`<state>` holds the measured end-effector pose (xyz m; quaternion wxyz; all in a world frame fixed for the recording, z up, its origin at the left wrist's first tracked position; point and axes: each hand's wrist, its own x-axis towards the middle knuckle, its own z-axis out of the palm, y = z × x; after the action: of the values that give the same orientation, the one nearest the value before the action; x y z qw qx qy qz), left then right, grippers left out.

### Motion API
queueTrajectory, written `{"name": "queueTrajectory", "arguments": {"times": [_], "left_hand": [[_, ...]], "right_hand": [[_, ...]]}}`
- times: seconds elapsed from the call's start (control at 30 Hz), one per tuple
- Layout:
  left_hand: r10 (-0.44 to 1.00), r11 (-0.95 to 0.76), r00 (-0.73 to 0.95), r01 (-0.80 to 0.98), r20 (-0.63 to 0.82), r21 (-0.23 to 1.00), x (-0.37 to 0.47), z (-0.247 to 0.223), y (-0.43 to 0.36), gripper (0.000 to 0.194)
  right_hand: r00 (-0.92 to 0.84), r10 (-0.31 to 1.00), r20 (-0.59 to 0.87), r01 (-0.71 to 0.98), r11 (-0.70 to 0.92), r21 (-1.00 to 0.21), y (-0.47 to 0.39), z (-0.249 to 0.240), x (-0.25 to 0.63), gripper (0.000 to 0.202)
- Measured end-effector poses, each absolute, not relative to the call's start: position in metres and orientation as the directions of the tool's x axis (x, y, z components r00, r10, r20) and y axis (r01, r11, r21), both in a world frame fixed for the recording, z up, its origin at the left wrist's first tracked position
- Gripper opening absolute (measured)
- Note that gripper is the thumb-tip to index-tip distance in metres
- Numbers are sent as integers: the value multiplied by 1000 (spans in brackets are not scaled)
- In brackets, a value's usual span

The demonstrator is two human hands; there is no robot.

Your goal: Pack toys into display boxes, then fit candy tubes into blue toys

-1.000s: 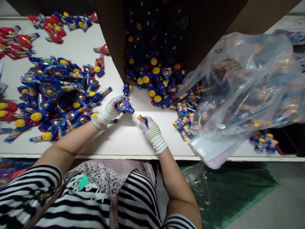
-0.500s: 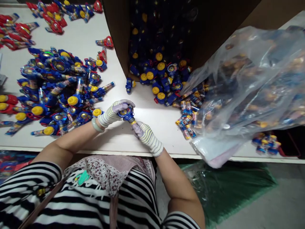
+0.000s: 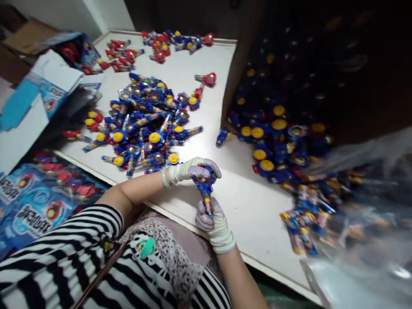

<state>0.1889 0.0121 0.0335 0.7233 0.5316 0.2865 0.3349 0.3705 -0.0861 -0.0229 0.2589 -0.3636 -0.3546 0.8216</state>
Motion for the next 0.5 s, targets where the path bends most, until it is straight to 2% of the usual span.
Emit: {"name": "queueTrajectory", "arguments": {"times": [0.03,0.1,0.17,0.2,0.27,0.33,0.4,0.47,0.5], "left_hand": [[813,184,578,-144,-69,972,185,35,15,39],[899,126,428,-57,-90,990,178,37,19,24],[949,109,302,-24,-96,994,173,35,20,17],[953,115,286,-52,-96,992,172,33,19,18],[933,150,352,-187,-76,971,169,29,14,26],[884,213,466,-333,-36,919,162,26,10,40],[847,260,531,-398,-10,880,151,26,6,48],[852,246,523,-370,-18,896,135,29,5,48],[868,212,495,-323,-26,922,127,32,5,45]], "right_hand": [[-548,730,-408,-148,-564,-812,-81,-22,368,60],[-324,876,-358,13,-375,-927,-68,-15,366,51],[-161,945,-284,196,-251,-948,-58,-5,364,47],[-165,941,-294,213,-257,-943,-57,-1,363,47],[-317,860,-400,75,-398,-914,-62,3,358,49],[-561,685,-464,-108,-617,-780,-72,3,347,53],[-716,546,-436,-198,-757,-623,-80,-1,333,55],[-735,532,-420,-213,-769,-603,-79,-4,318,56],[-693,582,-426,-199,-722,-663,-75,-4,313,55]]}}
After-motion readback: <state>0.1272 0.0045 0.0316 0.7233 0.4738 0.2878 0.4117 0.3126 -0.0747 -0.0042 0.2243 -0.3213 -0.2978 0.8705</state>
